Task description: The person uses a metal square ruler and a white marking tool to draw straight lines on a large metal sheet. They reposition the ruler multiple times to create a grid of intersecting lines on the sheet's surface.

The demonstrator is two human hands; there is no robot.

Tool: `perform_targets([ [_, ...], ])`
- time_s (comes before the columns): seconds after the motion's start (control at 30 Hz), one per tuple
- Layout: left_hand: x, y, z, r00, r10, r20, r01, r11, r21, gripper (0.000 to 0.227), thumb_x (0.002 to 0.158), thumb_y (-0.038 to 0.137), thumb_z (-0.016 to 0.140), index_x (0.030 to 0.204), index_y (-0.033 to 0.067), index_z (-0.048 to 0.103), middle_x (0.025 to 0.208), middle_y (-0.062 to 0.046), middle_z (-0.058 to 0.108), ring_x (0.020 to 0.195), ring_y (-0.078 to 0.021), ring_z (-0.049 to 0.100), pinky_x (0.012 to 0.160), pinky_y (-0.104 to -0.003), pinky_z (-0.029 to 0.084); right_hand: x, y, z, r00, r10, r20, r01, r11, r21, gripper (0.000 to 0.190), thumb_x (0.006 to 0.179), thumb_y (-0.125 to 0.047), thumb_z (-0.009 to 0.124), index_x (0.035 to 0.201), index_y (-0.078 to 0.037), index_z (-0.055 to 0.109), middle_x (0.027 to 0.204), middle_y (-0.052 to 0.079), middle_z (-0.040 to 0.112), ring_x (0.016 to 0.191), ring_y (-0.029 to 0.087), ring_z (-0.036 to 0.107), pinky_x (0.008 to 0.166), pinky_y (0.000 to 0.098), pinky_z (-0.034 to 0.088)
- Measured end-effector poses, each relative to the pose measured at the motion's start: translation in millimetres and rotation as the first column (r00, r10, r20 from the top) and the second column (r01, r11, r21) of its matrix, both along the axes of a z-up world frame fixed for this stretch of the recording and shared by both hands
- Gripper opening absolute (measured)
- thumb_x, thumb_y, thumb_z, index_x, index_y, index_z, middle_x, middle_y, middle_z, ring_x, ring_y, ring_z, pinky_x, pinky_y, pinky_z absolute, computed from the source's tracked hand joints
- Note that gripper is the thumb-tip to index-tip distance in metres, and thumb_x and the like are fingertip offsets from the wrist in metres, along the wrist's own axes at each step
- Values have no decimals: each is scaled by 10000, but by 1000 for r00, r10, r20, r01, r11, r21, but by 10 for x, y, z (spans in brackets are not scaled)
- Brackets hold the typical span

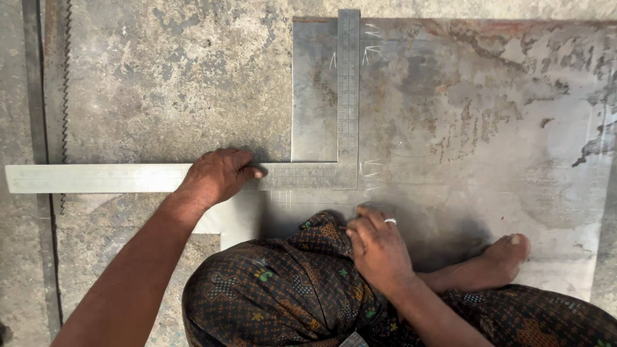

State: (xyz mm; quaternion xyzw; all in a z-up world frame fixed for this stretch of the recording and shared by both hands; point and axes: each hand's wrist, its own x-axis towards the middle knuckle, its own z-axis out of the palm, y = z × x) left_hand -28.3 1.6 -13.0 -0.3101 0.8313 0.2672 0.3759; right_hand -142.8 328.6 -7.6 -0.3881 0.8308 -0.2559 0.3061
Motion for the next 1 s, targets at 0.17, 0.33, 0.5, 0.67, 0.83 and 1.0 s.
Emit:
perform_targets([
  [0.17, -72, -10, 36, 998, -1, 69, 0, 1000, 16, 419, 942, 549, 621, 1107, 182, 739, 1114, -66, 720, 1116, -265, 661, 1014, -462, 516, 27, -73, -4, 997, 53, -63, -51, 998, 29, 126, 873, -133, 697, 953, -36, 694, 1370, 229, 585, 1186, 456, 585, 958, 541, 513],
  [0.33, -150, -46, -13, 983, 82, 163, -97, 992, 81, 374, 885, 534, 668, 1083, 236, 777, 1061, -31, 748, 1023, -221, 709, 952, -441, 559, 31, -116, -30, 998, 60, -28, -57, 995, 85, 171, 858, -145, 696, 976, -22, 710, 1430, 255, 518, 1226, 496, 544, 979, 567, 490],
  [0.5, -118, -41, -84, 984, 111, 142, -124, 988, 87, 393, 859, 545, 706, 1051, 219, 813, 1054, -67, 732, 993, -238, 708, 926, -460, 567, 36, -126, -46, 997, 78, -25, -76, 994, 84, 196, 895, -147, 672, 1001, 17, 691, 1447, 328, 458, 1281, 496, 507, 1005, 559, 483],
  [0.67, -124, -43, -185, 976, 71, 208, -83, 995, 49, 481, 851, 600, 699, 1073, 182, 788, 1075, -93, 734, 1003, -254, 710, 943, -481, 555, 18, -133, -31, 997, 69, -14, -68, 995, 69, 180, 882, -137, 675, 984, 11, 686, 1445, 328, 458, 1289, 481, 506, 1012, 558, 480],
  [0.83, -123, -61, -177, 976, 85, 198, -98, 994, 57, 538, 834, 616, 706, 1081, 146, 792, 1011, -115, 750, 984, -275, 736, 934, -481, 571, -3, -131, -46, 997, 75, -10, -75, 996, 55, 150, 879, -129, 674, 945, 6, 676, 1446, 312, 475, 1282, 470, 518, 1008, 550, 489],
  [1.0, -143, -87, -209, 965, 102, 243, -115, 992, 41, 545, 826, 603, 727, 1136, 160, 787, 1033, -119, 773, 1032, -292, 734, 975, -486, 554, -28, -152, -56, 994, 110, -7, -108, 988, 110, 137, 873, -116, 678, 926, 12, 679, 1469, 291, 473, 1264, 452, 533, 996, 536, 496],
])
